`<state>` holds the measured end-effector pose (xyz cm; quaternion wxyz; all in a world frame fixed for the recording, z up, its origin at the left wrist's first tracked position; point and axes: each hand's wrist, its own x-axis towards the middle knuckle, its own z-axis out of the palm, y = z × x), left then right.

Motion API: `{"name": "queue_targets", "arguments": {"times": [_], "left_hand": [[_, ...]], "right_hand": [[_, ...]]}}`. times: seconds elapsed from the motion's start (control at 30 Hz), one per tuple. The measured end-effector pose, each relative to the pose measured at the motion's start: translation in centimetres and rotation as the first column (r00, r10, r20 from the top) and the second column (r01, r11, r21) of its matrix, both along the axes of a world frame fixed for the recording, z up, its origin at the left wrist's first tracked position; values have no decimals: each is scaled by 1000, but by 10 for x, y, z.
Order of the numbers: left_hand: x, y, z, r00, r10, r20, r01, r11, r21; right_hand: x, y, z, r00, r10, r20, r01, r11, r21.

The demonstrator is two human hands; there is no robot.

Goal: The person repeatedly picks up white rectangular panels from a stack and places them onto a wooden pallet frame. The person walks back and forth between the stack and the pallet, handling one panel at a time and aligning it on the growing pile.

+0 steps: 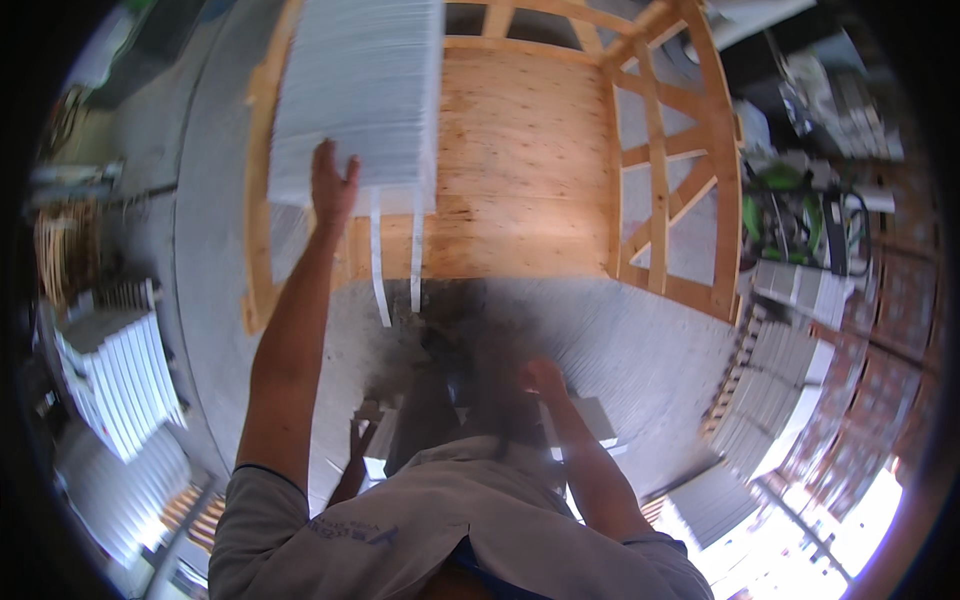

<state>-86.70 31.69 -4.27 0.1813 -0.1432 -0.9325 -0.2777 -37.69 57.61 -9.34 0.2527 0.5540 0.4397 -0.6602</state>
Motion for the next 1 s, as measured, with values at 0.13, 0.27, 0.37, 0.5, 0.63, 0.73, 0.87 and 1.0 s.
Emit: {"name": "queue_targets", "arguments": {"times": [0.13, 0.27, 0.37, 0.5, 0.63, 0.73, 0.87, 1.0], "left_hand": [[168, -53, -18, 910, 120, 397, -174, 980, 101], [386, -127, -37, 686, 193, 702, -254, 967, -18], [524, -165, -26, 396, 346, 851, -279, 928, -247], [650, -191, 1, 98, 412, 906, -683, 689, -240], [725, -164, 2, -159, 554, 817, -838, 361, -408], [757, -103, -8, -207, 597, 775, -859, 269, -436], [771, 13, -3, -166, 401, 901, -926, 252, -282], [772, 113, 12, -239, 275, 931, -953, 117, -279]], "right_hand": [[40, 8, 12, 992, 118, 35, -119, 992, 44], [42, 9, 22, 972, 228, 57, -233, 969, 82], [12, 4, 25, 926, 376, 35, -377, 923, 78], [-46, -13, 24, 773, 635, -4, -632, 771, 78], [-116, -40, 18, 525, 846, -99, -843, 532, 79], [-164, -71, 21, 453, 867, -209, -889, 456, -34], [-196, -96, 33, 188, 923, -335, -979, 202, 8], [-206, -85, 23, 57, 979, -197, -998, 63, 27]]}}
